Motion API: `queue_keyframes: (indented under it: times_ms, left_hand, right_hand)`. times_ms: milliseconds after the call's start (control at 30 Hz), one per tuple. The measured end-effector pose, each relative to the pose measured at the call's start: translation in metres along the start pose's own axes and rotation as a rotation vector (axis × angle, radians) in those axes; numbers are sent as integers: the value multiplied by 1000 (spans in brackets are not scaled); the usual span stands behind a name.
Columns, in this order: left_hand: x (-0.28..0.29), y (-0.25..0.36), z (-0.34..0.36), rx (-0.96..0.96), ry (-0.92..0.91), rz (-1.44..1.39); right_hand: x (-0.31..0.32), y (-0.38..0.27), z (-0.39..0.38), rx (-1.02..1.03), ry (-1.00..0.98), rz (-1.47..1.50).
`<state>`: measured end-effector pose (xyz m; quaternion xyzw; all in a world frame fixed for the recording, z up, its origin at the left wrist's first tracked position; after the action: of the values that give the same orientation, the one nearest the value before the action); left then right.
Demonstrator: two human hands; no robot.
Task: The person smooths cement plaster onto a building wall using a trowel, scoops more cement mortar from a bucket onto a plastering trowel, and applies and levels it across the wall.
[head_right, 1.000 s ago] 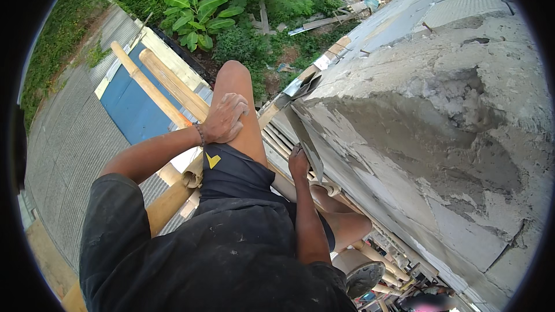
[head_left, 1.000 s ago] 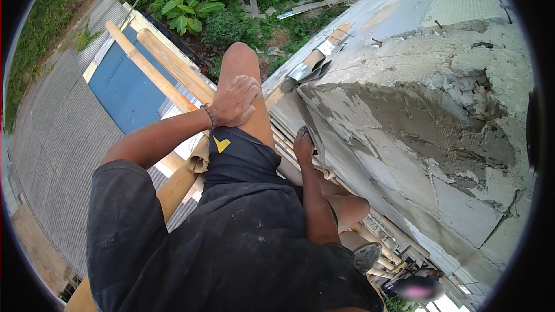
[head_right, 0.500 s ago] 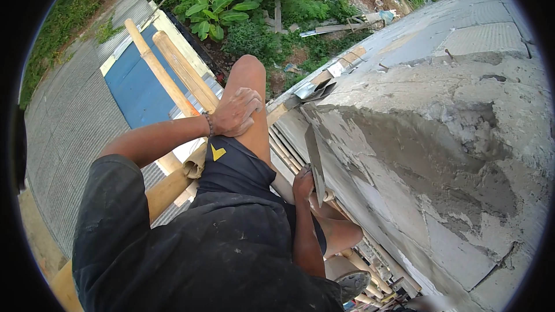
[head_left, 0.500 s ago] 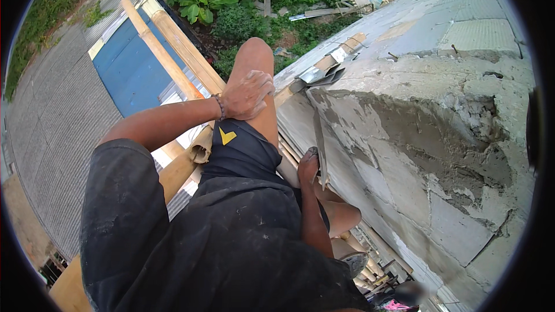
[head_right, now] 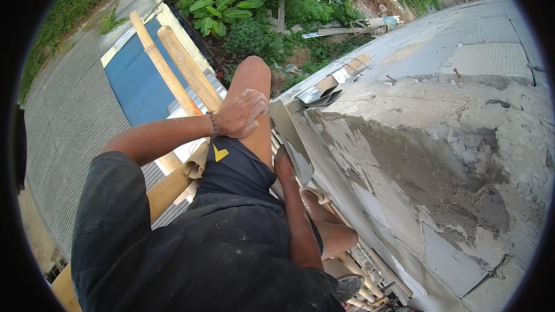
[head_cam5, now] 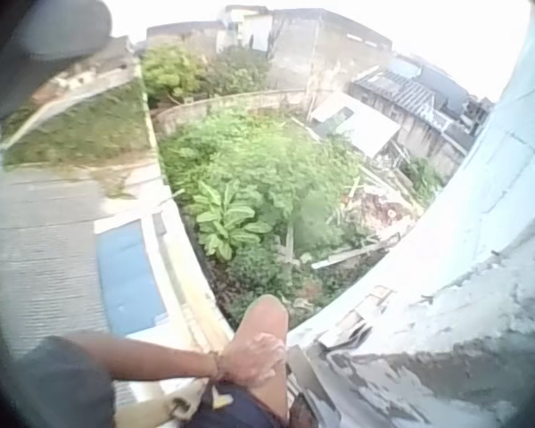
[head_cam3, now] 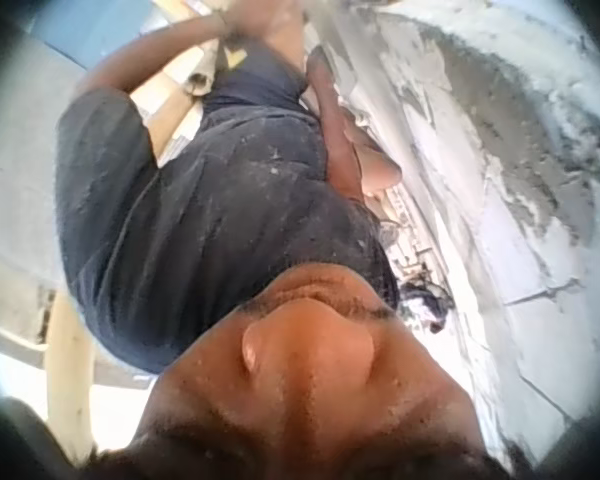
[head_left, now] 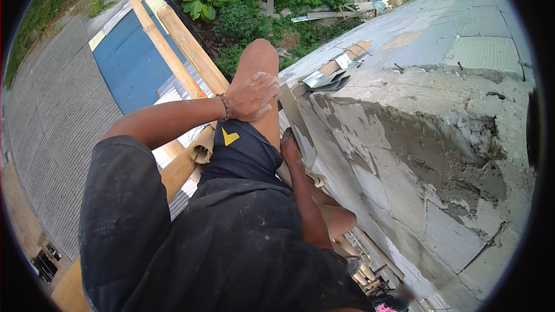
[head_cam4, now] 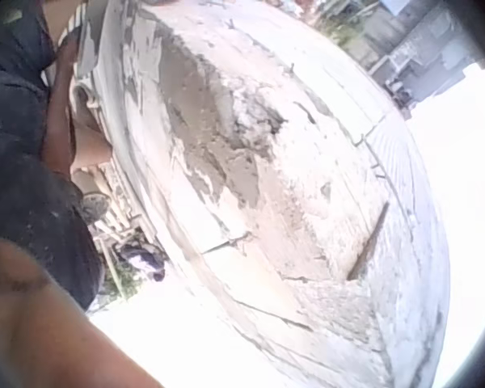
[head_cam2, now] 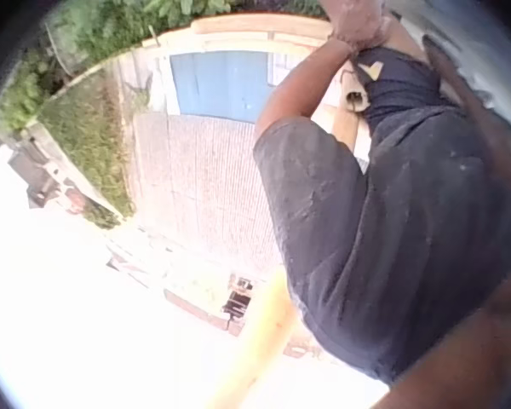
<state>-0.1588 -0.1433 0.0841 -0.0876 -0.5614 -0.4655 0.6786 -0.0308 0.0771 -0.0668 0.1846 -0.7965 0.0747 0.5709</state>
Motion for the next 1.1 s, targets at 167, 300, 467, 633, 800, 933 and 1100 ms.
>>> queue_keyframes:
  times_ms: [167,300,467,633,800,933,1100]
  left_hand:
    - [1,-1,2,-6,28,-15]
    - [-2,-4,-4,20,17,-6]
    - [-3,-1,-2,39,3,-20]
    - [-4,-2,-3,44,29,-41]
    - [-3,-3,-6,51,35,-30]
    - [-10,-1,9,9,39,-48]
    - [-5,-2,-4,47,-146,-14]
  right_hand:
    - [0,0,7,-148,34,219]
    - [5,-6,9,-31,209,55]
    - [5,4,3,-249,257,518]
    - [-2,15,-9,-586,263,860]
    - [-8,24,-29,-598,294,997]
    - [-32,44,-61,-667,324,984]
    - [-6,41,-77,-676,258,1055]
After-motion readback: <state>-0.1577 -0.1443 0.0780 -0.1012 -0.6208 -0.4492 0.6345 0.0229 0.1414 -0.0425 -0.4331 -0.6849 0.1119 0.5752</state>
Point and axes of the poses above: each hand's wrist, its own z-axis towards the middle knuckle, its own x-axis out of the back of the hand, y = z × x, the point moved 2 cm from there along z, towards the middle knuckle, and after that the axes turned 10 degrees about z, right-handed, at the moved point
